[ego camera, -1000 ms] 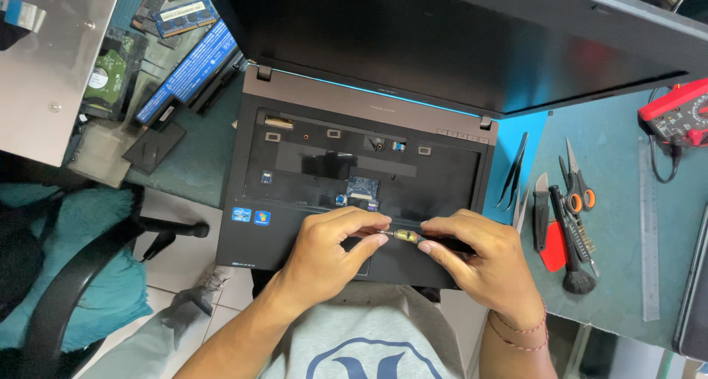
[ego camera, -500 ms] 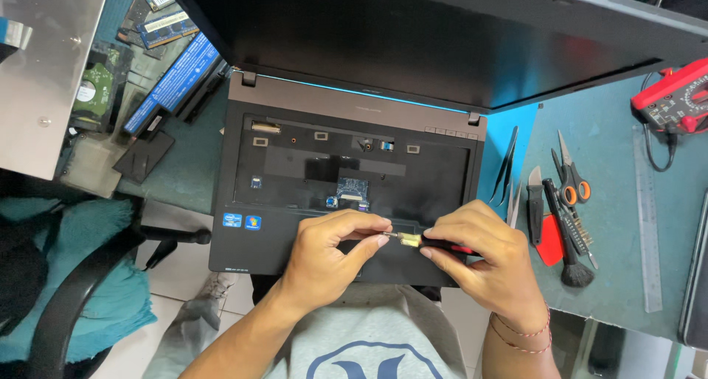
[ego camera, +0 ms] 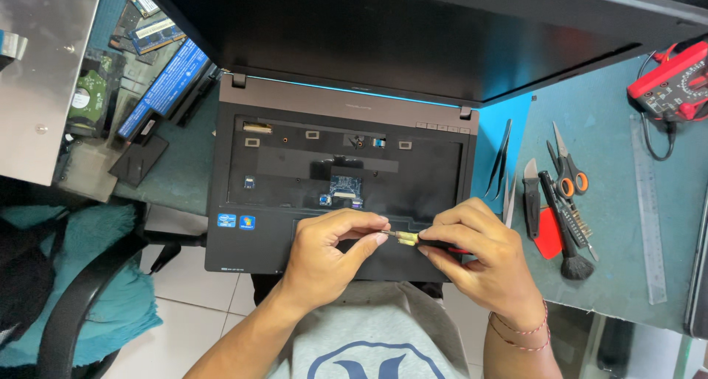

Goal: The person works on the underside of an open laptop, using a black plastic spudger to pry and disconnect a small blue circuit board. They then use a screwdriver to remove screws from the laptop's chassis and handle a small cylindrical component.

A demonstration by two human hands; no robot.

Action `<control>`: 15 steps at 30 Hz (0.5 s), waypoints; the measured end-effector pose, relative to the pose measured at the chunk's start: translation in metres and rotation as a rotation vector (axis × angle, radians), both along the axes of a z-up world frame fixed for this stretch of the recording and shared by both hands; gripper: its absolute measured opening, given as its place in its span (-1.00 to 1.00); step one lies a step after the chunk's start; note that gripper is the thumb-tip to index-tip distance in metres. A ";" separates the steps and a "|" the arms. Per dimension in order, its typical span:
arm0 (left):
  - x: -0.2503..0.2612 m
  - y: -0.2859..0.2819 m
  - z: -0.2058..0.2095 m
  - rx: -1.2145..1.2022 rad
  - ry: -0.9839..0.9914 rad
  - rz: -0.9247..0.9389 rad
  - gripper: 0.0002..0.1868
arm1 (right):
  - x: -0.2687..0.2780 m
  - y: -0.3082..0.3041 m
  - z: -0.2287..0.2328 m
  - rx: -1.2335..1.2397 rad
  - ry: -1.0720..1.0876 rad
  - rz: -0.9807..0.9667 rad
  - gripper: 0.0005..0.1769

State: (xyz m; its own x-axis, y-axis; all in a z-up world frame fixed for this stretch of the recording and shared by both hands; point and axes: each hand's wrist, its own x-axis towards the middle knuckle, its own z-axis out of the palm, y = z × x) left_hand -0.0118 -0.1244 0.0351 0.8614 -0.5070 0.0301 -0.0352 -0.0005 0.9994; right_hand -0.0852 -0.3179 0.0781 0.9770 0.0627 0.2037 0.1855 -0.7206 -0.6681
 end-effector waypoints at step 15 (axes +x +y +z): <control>0.006 0.004 -0.002 0.145 -0.267 -0.213 -0.81 | -0.003 0.003 -0.005 -0.010 0.101 -0.031 -0.88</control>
State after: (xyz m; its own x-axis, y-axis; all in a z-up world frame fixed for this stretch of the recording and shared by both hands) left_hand -0.0060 -0.1205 0.0328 0.7077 -0.6895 0.1542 -0.3091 -0.1060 0.9451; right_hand -0.0883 -0.3149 0.0732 0.9940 0.0339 0.1035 0.0953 -0.7314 -0.6753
